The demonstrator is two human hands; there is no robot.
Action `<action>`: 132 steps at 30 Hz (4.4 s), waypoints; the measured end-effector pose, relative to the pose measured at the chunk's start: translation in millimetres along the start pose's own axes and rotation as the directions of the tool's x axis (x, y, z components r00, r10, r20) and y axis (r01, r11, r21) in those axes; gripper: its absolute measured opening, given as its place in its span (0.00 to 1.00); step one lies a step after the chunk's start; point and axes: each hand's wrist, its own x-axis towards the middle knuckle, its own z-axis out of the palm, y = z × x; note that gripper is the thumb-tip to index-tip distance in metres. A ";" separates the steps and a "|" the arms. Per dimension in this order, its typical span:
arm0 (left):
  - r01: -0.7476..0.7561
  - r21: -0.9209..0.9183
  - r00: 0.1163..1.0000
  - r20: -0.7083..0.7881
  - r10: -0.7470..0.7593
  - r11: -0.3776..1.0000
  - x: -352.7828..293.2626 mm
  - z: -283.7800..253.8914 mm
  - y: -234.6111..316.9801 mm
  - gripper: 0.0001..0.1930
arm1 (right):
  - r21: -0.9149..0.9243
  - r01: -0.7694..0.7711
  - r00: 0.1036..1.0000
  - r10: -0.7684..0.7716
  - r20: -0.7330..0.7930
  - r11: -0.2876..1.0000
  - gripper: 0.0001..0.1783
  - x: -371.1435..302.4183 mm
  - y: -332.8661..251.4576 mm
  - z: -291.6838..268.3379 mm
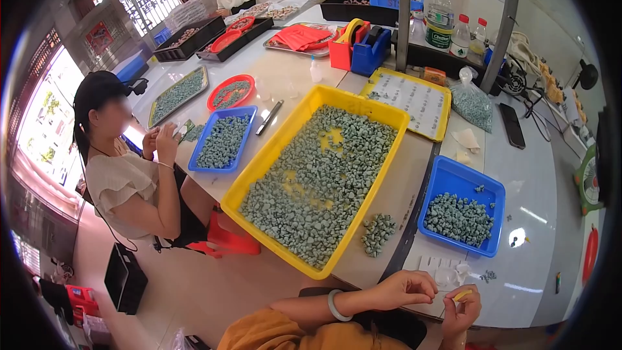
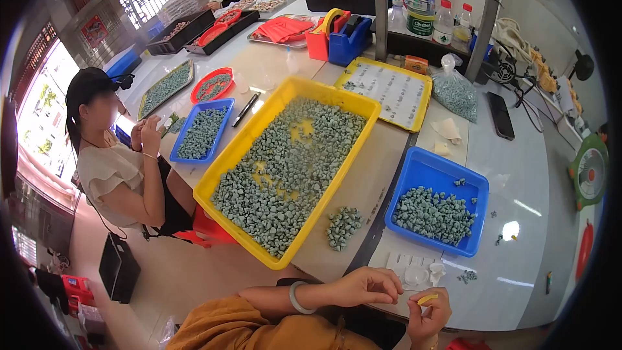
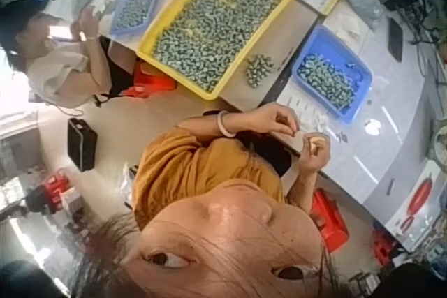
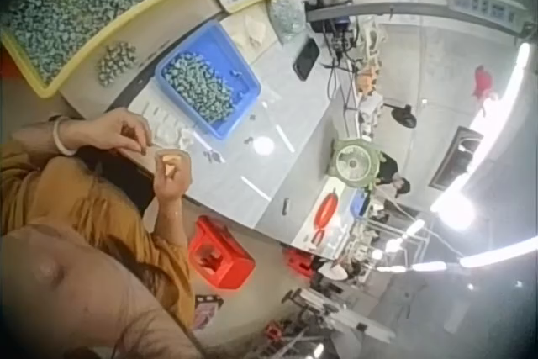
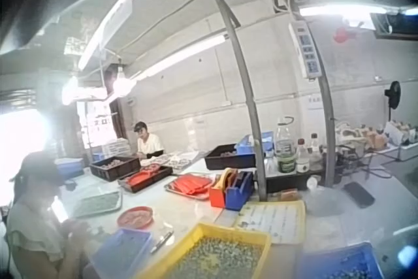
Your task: The person picks up small green parts from a pile, attaches small black components to each piece by hand, and places the assembled parts onto the table.
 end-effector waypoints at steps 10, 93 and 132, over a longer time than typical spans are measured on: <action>0.020 -0.013 1.000 0.007 -0.020 1.000 -0.8 -3.0 -3.1 0.07 | 0.009 -0.080 0.995 0.080 -0.063 0.997 0.14 -5.3 5.3 -4.2; 0.089 -0.137 0.973 -0.199 -0.115 0.987 2.2 -2.1 6.9 0.09 | -0.131 0.074 0.978 -0.046 0.205 0.989 0.17 29.3 2.9 -19.9; 0.142 -0.263 0.964 -0.183 -0.194 0.954 -3.5 -6.7 14.4 0.07 | -0.067 0.447 0.874 -0.419 0.247 0.892 0.12 24.0 3.3 12.6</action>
